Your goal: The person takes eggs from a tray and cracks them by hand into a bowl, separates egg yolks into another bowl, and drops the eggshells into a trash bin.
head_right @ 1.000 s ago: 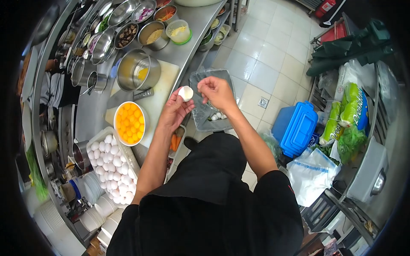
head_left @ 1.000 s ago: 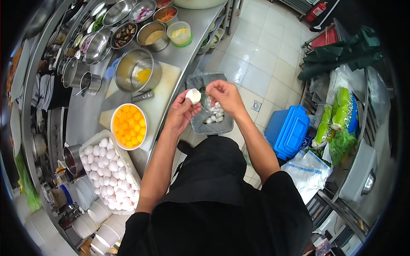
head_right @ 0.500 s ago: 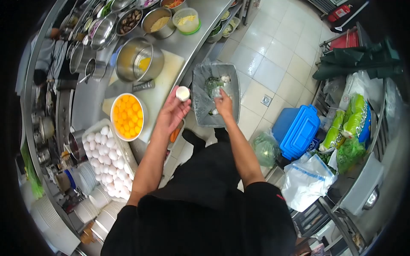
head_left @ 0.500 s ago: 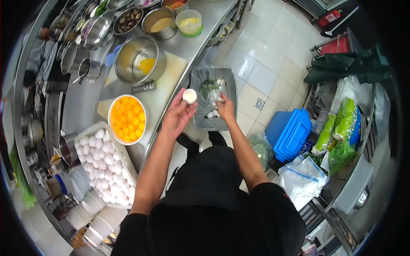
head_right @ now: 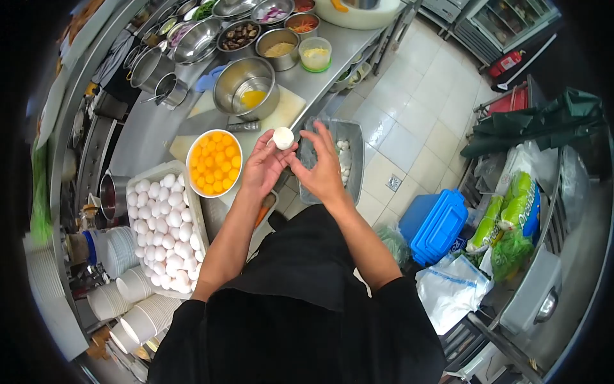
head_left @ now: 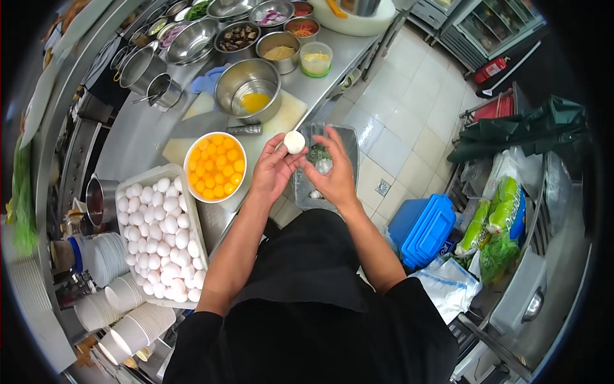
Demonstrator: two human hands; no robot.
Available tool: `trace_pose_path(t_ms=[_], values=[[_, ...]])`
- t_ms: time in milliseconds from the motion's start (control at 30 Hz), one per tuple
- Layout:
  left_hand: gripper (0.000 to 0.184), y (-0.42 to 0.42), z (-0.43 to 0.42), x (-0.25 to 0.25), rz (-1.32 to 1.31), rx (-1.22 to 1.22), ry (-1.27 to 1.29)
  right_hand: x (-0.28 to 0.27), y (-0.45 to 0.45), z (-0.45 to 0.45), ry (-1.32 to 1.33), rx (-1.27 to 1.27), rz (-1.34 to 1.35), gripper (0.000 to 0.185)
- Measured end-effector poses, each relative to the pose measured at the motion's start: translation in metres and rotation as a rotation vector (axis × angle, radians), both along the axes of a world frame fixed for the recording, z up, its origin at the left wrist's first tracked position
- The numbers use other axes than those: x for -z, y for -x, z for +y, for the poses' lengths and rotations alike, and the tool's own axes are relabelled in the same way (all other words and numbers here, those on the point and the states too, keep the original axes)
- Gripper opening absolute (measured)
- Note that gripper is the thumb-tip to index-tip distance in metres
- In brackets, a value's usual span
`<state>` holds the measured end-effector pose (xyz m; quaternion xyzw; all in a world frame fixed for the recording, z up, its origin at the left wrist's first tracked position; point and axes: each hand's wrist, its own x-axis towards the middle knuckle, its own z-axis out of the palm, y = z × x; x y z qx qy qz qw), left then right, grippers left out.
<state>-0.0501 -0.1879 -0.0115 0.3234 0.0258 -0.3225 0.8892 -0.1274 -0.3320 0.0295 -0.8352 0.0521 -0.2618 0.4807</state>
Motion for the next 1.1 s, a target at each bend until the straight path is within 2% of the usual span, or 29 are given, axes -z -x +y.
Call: trace_pose_path(t_ms=[67, 100, 233, 333, 400, 533, 600, 667, 733, 867, 900, 933, 967, 1000, 1033, 1100], values=[[0.034, 0.002, 0.005, -0.005, -0.023, 0.021, 0.123, 0.004, -0.003, 0.018, -0.230, 0.043, 0.120, 0.052], [0.034, 0.003, 0.008, -0.008, -0.027, 0.002, 0.124, 0.007, -0.009, 0.028, -0.099, 0.084, -0.022, 0.051], [0.031, 0.007, 0.038, -0.024, 0.044, -0.040, 0.208, 0.005, -0.031, 0.056, -0.014, 0.036, -0.079, 0.047], [0.035, 0.011, 0.082, -0.034, 0.039, -0.094, 0.188, -0.003, -0.046, 0.065, 0.038, -0.121, -0.065, 0.044], [0.035, 0.014, 0.117, -0.050, -0.100, -0.268, -0.244, -0.001, -0.059, 0.070, 0.054, -0.209, -0.082, 0.043], [0.032, 0.029, 0.205, -0.070, -0.252, -0.551, -0.389, -0.007, -0.088, 0.086, 0.101, -0.395, 0.015, 0.046], [0.029, 0.047, 0.246, -0.083, -0.300, -0.753, -0.465, -0.005, -0.103, 0.093, 0.316, -0.544, -0.025, 0.046], [0.033, 0.077, 0.285, -0.089, -0.404, -0.913, -0.661, -0.002, -0.114, 0.104, 0.348, -0.607, -0.030, 0.045], [0.031, 0.104, 0.333, -0.066, -0.302, -1.106, -0.822, 0.002, -0.123, 0.111, 0.617, -0.665, -0.013, 0.045], [0.029, 0.167, 0.374, -0.050, -0.261, -1.404, -1.355, 0.008, -0.137, 0.119, 0.772, -0.687, -0.055, 0.041], [0.028, 0.183, 0.385, -0.039, -0.273, -1.458, -1.413, 0.011, -0.140, 0.120, 0.805, -0.698, -0.051, 0.039], [0.026, 0.185, 0.371, -0.046, -0.150, -1.567, -1.306, 0.014, -0.144, 0.121, 0.839, -0.709, -0.049, 0.038], [0.025, 0.195, 0.376, -0.042, -0.130, -1.600, -1.494, 0.017, -0.147, 0.122, 0.846, -0.712, -0.047, 0.038], [0.028, 0.202, 0.381, -0.039, -0.139, -1.622, -1.489, 0.020, -0.149, 0.124, 0.868, -0.723, -0.055, 0.037], [0.032, 0.208, 0.382, -0.036, -0.044, -1.625, -1.631, 0.022, -0.151, 0.125, 0.890, -0.736, -0.063, 0.036], [0.038, 0.214, 0.384, -0.027, -0.005, -1.603, -1.652, 0.024, -0.153, 0.128, 0.918, -0.752, -0.039, 0.037]])
